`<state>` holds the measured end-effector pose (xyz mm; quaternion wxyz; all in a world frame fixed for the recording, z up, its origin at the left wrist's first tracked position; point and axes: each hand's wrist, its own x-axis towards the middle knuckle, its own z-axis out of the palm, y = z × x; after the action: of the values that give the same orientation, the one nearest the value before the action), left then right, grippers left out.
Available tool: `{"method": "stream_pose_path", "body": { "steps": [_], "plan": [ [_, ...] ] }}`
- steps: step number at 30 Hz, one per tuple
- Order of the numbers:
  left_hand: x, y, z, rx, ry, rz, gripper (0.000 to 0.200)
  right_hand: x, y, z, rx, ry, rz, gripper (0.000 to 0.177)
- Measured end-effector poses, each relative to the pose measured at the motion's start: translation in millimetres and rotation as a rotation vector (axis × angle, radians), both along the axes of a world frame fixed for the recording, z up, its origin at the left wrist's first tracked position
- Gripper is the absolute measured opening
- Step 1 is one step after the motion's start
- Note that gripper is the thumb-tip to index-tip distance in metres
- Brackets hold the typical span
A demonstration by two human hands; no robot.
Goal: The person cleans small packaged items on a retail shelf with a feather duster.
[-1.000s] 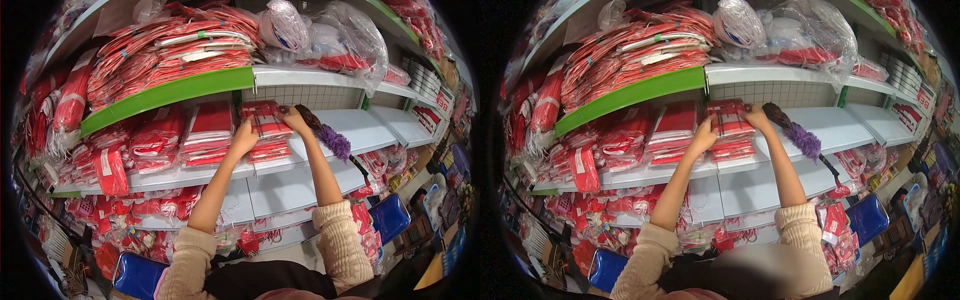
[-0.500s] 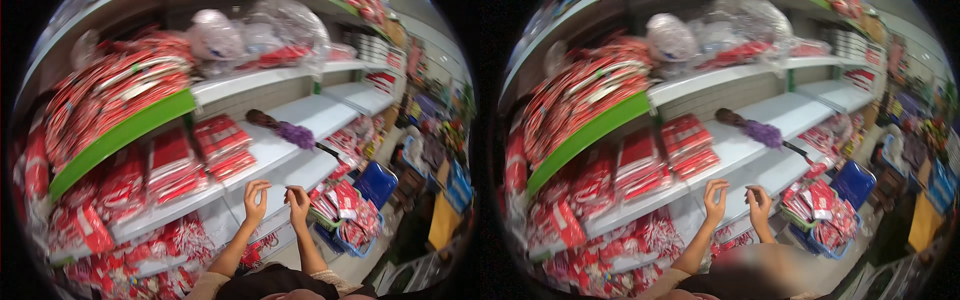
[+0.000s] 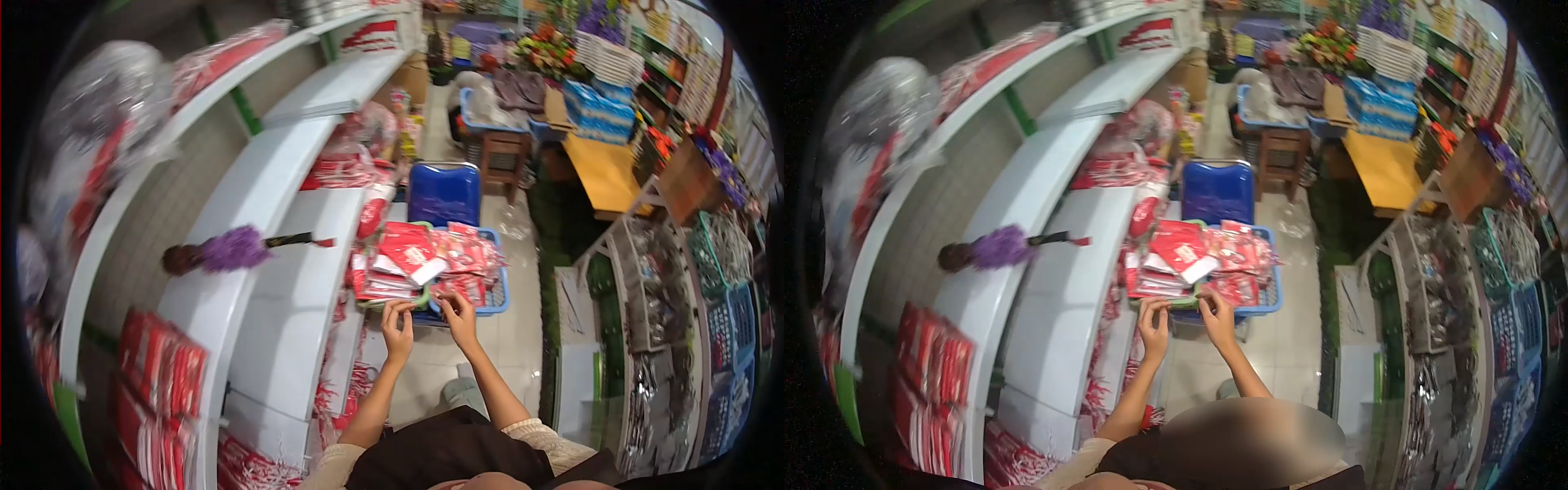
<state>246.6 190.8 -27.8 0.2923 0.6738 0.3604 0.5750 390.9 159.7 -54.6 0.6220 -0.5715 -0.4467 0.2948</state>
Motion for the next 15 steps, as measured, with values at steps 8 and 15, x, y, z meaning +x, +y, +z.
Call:
{"method": "stream_pose_path", "body": {
  "steps": [8,15],
  "plan": [
    [130,36,-117,-0.494,-0.105,-0.306,0.014,114,14,-116,-0.273,-0.035,-0.149,0.015],
    [175,75,-227,-0.732,-0.050,-0.226,0.041,177,33,-202,-0.537,-0.118,-0.082,0.018]
  ]
}}
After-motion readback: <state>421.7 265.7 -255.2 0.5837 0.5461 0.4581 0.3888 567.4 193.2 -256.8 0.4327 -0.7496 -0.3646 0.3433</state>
